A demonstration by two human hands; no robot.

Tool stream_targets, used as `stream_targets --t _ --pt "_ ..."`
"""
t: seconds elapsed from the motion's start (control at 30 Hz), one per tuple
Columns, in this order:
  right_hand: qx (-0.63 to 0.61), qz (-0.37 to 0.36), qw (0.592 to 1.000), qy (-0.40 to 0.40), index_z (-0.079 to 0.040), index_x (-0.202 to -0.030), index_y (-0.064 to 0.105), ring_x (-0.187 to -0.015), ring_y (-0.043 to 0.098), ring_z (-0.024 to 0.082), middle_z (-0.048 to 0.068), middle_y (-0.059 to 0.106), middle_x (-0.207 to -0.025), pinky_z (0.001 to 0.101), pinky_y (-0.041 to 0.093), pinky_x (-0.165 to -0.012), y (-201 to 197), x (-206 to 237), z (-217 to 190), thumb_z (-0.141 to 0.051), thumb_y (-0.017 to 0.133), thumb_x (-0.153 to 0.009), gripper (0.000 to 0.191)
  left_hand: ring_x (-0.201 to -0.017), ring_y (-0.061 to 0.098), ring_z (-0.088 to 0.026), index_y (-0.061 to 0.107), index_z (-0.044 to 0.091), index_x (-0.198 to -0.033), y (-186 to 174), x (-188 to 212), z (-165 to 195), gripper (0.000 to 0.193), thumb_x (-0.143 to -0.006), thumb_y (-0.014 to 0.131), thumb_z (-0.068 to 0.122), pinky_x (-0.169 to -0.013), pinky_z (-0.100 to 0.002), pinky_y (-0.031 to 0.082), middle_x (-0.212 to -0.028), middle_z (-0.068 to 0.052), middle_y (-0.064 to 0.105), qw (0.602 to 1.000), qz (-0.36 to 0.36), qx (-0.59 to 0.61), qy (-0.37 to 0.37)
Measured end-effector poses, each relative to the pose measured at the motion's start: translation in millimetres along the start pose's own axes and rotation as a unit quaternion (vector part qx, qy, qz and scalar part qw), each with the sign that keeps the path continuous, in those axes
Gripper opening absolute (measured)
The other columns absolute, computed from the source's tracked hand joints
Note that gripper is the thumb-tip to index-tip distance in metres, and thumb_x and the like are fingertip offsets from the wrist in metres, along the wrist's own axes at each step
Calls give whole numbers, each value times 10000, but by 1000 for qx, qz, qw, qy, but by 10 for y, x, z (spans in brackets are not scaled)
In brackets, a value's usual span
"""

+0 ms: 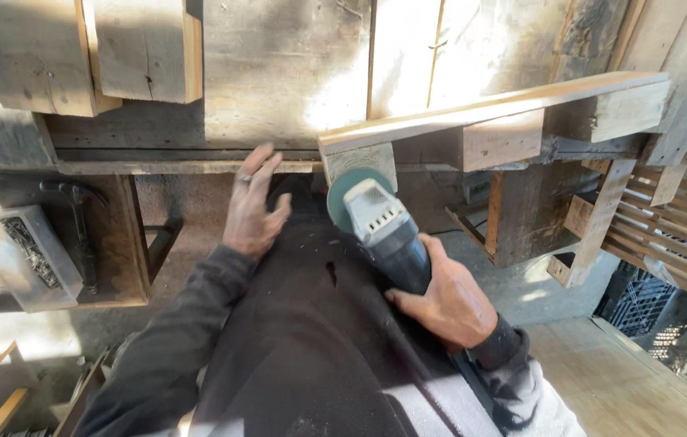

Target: The person selects a wooden plank from a pile, positions it on a workbench, and uses an angle grinder with a sanding disc to smooth the plank's surface. The person handles multiple planks, moving them aside and selecting new ones to sand.

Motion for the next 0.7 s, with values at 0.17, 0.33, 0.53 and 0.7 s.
stream_targets --t 0.17,0.33,0.53,0.7 --pt "-34 10 999 -11 25 -1390 426 -1030 726 393 301 719 -1061 417 534 -902 99 33 66 -278 836 -698 860 -1053 695 -281 731 105 -1053 -95 515 79 164 -901 672 119 -935 -367 555 -1069 -104 728 972 -101 0 -213" --pt "-29 20 997 -74 49 -1382 420 -1044 717 381 292 719 -1088 415 518 -920 113 77 173 -273 858 -699 873 -982 665 -359 768 98 -1002 92 847 245 246 -793 674 189 -864 -433 520 -973 -154 719 947 -264 2 -183" --pt "-43 62 997 -9 24 -1391 429 -935 760 357 262 737 -1021 403 565 -856 108 147 430 -316 819 -717 850 -990 691 -347 747 67 -989 8 1024 287 190 -857 623 127 -881 -414 542 -988 -145 742 977 -149 -6 -154" --pt "-71 51 996 -25 11 -1387 443 -994 733 340 253 732 -1038 407 541 -886 105 257 589 -297 852 -694 862 -787 700 -168 738 36 -1008 -356 873 336 200 -896 587 -33 -705 -290 563 -888 -93 744 973 17 73 -220"
Point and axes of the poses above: each hand's wrist, its own x-axis away from the middle knuckle, its own y-axis out of the palm, z = x × y, the point moved 4 cm from there along -x, towards the middle knuckle
